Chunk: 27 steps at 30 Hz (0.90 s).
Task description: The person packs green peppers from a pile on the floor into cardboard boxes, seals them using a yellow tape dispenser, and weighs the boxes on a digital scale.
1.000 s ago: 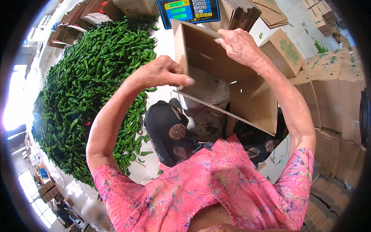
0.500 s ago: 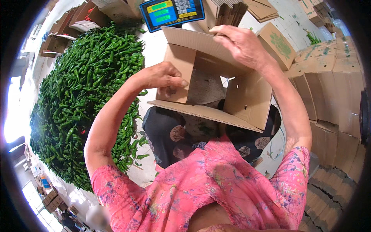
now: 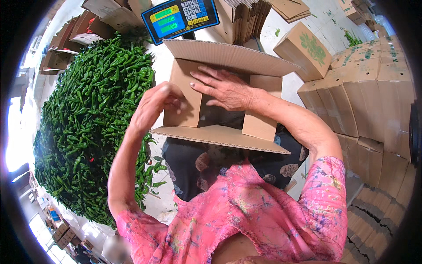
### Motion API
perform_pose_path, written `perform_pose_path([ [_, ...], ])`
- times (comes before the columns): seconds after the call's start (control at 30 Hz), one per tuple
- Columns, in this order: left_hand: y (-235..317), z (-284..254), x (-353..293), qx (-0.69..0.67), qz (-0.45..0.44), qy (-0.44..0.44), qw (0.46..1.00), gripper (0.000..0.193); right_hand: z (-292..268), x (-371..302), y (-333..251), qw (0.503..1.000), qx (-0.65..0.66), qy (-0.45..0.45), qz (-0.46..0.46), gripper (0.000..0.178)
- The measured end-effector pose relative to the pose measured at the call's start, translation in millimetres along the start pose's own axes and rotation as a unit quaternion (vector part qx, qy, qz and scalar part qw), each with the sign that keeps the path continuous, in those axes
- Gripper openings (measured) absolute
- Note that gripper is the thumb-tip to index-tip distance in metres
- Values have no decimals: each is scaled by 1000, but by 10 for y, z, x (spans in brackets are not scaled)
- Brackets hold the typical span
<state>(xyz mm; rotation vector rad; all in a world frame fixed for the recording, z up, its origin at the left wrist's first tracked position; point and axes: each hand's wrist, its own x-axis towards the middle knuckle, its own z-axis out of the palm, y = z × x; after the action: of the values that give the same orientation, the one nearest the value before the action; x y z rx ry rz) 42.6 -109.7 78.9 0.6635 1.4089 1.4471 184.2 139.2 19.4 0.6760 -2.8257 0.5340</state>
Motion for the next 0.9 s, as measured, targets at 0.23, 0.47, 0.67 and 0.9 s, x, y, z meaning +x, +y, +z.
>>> perform_pose_path([
  [0.23, 75, 375, -47, 207, 179, 236, 932, 75, 84, 40, 68, 997, -56, -57, 8, 77],
  [0.47, -236, 200, 430, 329, 4, 300, 895, 58, -1221, -34, 68, 932, -265, 246, -19, 43],
  [0.67, -450, 120, 402, 333, 77, 339, 876, 55, -924, -435, -460, 959, 20, -20, 283, 79],
  [0.9, -160, 29, 306, 42, 112, 313, 942, 53, -597, -655, -516, 951, -119, -69, 276, 102],
])
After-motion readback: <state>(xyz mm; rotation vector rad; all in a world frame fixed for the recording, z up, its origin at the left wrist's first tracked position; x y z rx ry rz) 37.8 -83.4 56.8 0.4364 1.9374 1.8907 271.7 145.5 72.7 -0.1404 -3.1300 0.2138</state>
